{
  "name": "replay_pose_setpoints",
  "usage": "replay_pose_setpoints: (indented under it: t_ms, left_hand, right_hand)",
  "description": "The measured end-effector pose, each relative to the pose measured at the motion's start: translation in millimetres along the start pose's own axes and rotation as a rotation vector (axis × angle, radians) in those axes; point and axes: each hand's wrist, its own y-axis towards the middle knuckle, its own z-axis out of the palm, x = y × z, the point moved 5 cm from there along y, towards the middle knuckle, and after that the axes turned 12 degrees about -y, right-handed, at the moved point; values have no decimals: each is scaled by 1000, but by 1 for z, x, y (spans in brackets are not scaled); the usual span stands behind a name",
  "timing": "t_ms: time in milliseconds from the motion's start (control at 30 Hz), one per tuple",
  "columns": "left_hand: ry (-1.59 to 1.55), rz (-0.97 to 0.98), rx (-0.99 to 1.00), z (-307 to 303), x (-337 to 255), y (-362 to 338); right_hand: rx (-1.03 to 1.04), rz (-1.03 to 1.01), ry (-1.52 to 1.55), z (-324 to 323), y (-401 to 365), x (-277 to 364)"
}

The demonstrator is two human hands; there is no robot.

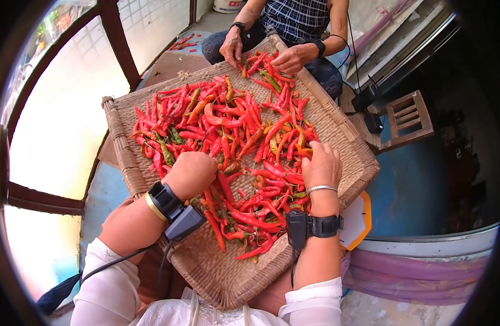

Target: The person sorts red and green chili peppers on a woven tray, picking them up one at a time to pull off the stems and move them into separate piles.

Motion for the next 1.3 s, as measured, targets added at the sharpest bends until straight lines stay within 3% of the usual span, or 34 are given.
replay_pose_setpoints:
  t_ms: [33,133,233,467,633,700,800,867,933,1033,1100,1300]
  left_hand:
    - [22,-12,27,-1,0,0]
    - [26,18,21,-4,-4,-3]
    - [56,-23,132,-7,-7,-4]
    - [64,25,106,-14,-3,-11]
    - [30,-27,-41,-34,-1,-8]
    - [6,-54,-65,-44,-2,-10]
    - [-133,-1,-49,-46,-6,-11]
    - [-445,289,0,-42,-21,-14]
    - [-530,334,145,-33,-41,-16]
    - [-614,490,264,-11,-69,-26]
    - [-497,488,385,6,-84,-34]
    - [-462,512,569,15,-76,-54]
  right_hand:
    - [-124,-95,-126,-6,-2,7]
    - [82,-240,69,1,-7,48]
    - [256,-581,144,24,-22,95]
    - [208,-576,67,75,-31,117]
    - [179,-515,245,40,-13,104]
    - [214,-321,348,25,-5,88]
    - [108,-241,357,-5,-3,64]
    - [96,-213,297,-16,-5,48]
    - [144,-158,131,-18,-7,31]
    - [80,-191,-27,-16,-11,29]
    - [151,-197,-14,-15,-14,43]
    - [455,-609,288,28,-44,112]
